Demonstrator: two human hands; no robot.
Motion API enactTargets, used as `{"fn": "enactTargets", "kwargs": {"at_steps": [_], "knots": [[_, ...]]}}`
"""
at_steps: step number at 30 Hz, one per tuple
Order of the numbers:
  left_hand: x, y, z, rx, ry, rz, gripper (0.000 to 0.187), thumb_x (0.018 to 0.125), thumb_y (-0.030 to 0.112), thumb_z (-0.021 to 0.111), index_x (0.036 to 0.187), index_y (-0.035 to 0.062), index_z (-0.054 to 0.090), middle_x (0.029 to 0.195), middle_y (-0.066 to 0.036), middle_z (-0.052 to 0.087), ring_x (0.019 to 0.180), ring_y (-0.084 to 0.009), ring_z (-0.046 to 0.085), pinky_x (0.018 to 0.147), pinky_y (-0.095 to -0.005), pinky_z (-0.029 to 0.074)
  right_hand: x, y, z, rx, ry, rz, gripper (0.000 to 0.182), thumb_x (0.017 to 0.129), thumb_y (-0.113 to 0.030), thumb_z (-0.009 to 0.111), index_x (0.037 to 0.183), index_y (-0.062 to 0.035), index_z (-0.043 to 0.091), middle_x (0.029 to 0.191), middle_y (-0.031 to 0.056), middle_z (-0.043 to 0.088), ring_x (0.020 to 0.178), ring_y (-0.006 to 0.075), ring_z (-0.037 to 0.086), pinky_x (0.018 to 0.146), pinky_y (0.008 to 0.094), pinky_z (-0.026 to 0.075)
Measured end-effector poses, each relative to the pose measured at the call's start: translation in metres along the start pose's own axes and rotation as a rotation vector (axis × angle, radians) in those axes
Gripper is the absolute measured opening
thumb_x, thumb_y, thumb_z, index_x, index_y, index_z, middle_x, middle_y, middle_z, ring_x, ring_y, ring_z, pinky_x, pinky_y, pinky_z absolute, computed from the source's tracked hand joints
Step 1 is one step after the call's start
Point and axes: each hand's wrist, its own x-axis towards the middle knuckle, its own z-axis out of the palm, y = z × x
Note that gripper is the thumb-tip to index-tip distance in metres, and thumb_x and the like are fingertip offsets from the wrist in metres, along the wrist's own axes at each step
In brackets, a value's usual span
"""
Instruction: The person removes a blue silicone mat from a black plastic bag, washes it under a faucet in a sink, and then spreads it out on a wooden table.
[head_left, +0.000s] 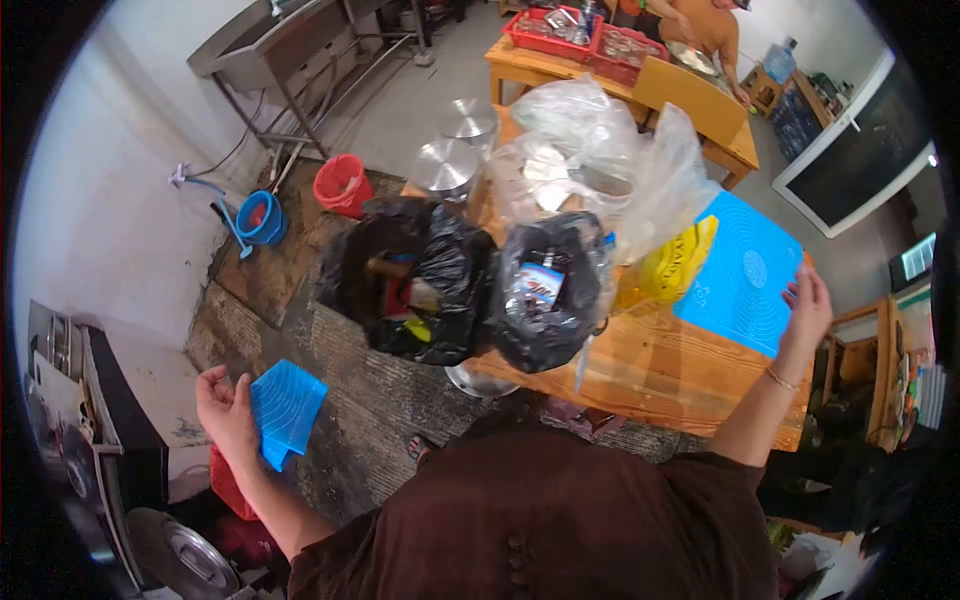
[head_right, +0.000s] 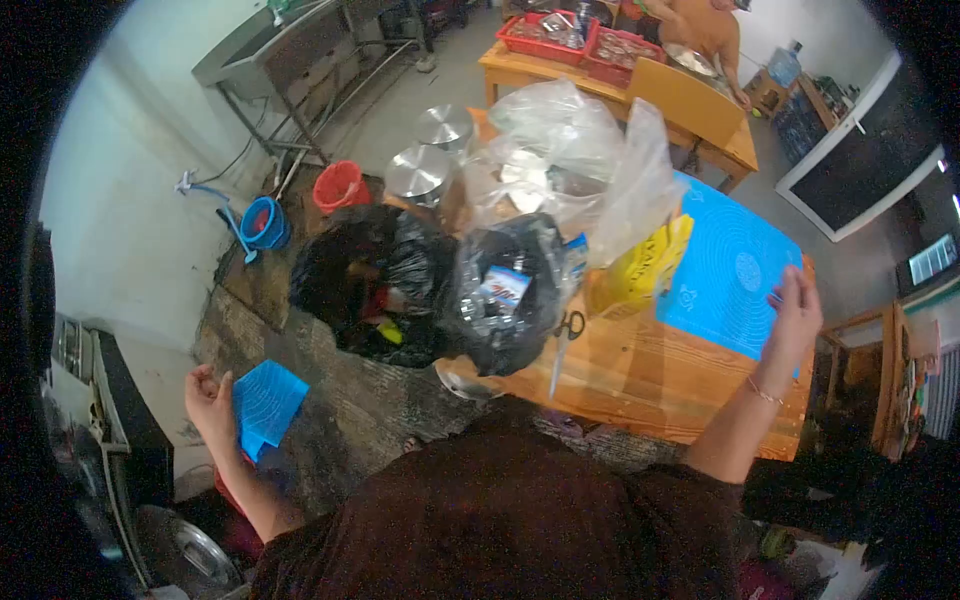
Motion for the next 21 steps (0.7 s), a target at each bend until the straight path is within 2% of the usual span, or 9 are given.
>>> {"fn": "enactTargets", "kwargs": {"at_steps": [3,5,8,12,14,16,17,19,21], "knots": [[0.007,-0.014,-0.010,0.000,-0.039,-0.034,0.028,0.071,-0.004,0.065,0.095,0.0006,0.051,0.060,0.004,0.036,0.054,-0.0045,0.034,0.050,-0.0193,0.030,-0.026,-0.035,-0.015,0.159,0.090,-0.053,0.022,0.081,-0.017,0.064,0.095,-0.0013,0.061,0.082,0.0037,0.059,0.071,0.0103,0.053,0.061,0.0233,0.045],[0.014,-0.028,-0.021,0.014,-0.028,-0.053,0.029,0.070,-0.004,0.065,0.095,0.0008,0.051,0.061,0.003,0.037,0.055,-0.0050,0.035,0.051,-0.0194,0.031,-0.072,-0.081,-0.007,0.203,0.098,-0.128,0.016,0.083,-0.014,0.062,0.092,-0.0010,0.061,0.080,0.0026,0.058,0.071,0.0090,0.052,0.062,0.0233,0.044],[0.027,-0.062,-0.040,0.012,0.000,-0.021,0.029,0.071,-0.003,0.064,0.096,0.0001,0.051,0.063,0.002,0.039,0.057,-0.0068,0.037,0.054,-0.0210,0.034,-0.122,-0.118,0.010,0.252,0.064,-0.304,0.017,0.086,-0.011,0.057,0.095,0.0034,0.059,0.079,0.0040,0.055,0.072,0.0113,0.051,0.067,0.0233,0.044],[0.035,-0.103,-0.066,-0.022,0.031,-0.049,0.027,0.072,-0.004,0.063,0.097,-0.0011,0.051,0.066,0.001,0.041,0.059,-0.0072,0.039,0.057,-0.0208,0.035,-0.191,-0.160,0.047,0.283,-0.009,-0.393,0.015,0.087,-0.007,0.053,0.091,0.0063,0.057,0.082,0.0071,0.055,0.073,0.0124,0.051,0.067,0.0240,0.043],[0.038,-0.127,-0.079,-0.045,0.041,-0.079,0.027,0.072,-0.004,0.063,0.096,-0.0017,0.051,0.067,0.001,0.041,0.060,-0.0069,0.039,0.057,-0.0204,0.036,-0.232,-0.179,0.069,0.366,-0.250,-0.410,0.011,0.086,-0.003,0.051,0.089,0.0054,0.057,0.081,0.0081,0.055,0.072,0.0128,0.050,0.065,0.0240,0.043],[0.040,-0.162,-0.089,-0.178,0.010,-0.153,0.026,0.074,-0.004,0.062,0.097,-0.0030,0.050,0.068,0.001,0.042,0.062,-0.0058,0.041,0.059,-0.0188,0.037,-0.277,-0.194,0.098,0.382,-0.571,-0.395,0.011,0.081,-0.004,0.055,0.088,0.0044,0.057,0.079,0.0086,0.054,0.071,0.0134,0.050,0.063,0.0235,0.041],[0.040,-0.175,-0.092,-0.171,0.017,-0.157,0.026,0.074,-0.004,0.062,0.097,-0.0030,0.050,0.068,0.001,0.042,0.062,-0.0058,0.041,0.059,-0.0188,0.037,-0.305,-0.207,0.114,0.350,-0.764,-0.331,0.015,0.077,-0.006,0.058,0.089,0.0038,0.058,0.078,0.0080,0.054,0.071,0.0134,0.051,0.063,0.0232,0.041],[0.041,-0.195,-0.100,-0.405,0.007,-0.215,0.027,0.075,-0.004,0.061,0.099,-0.0026,0.049,0.069,0.002,0.043,0.064,-0.0051,0.043,0.060,-0.0177,0.037,-0.345,-0.216,0.143,0.252,-1.164,-0.176,0.028,0.069,-0.011,0.067,0.092,0.0021,0.060,0.080,0.0064,0.055,0.072,0.0136,0.053,0.064,0.0219,0.041],[0.041,-0.213,-0.107,-0.451,0.001,-0.238,0.027,0.077,-0.004,0.060,0.100,-0.0022,0.048,0.069,0.003,0.043,0.065,-0.0043,0.044,0.060,-0.0165,0.037,-0.382,-0.211,0.175,0.174,-1.523,-0.120,0.030,0.073,-0.012,0.069,0.098,0.0001,0.059,0.081,0.0060,0.056,0.074,0.0134,0.054,0.066,0.0247,0.044]]}}
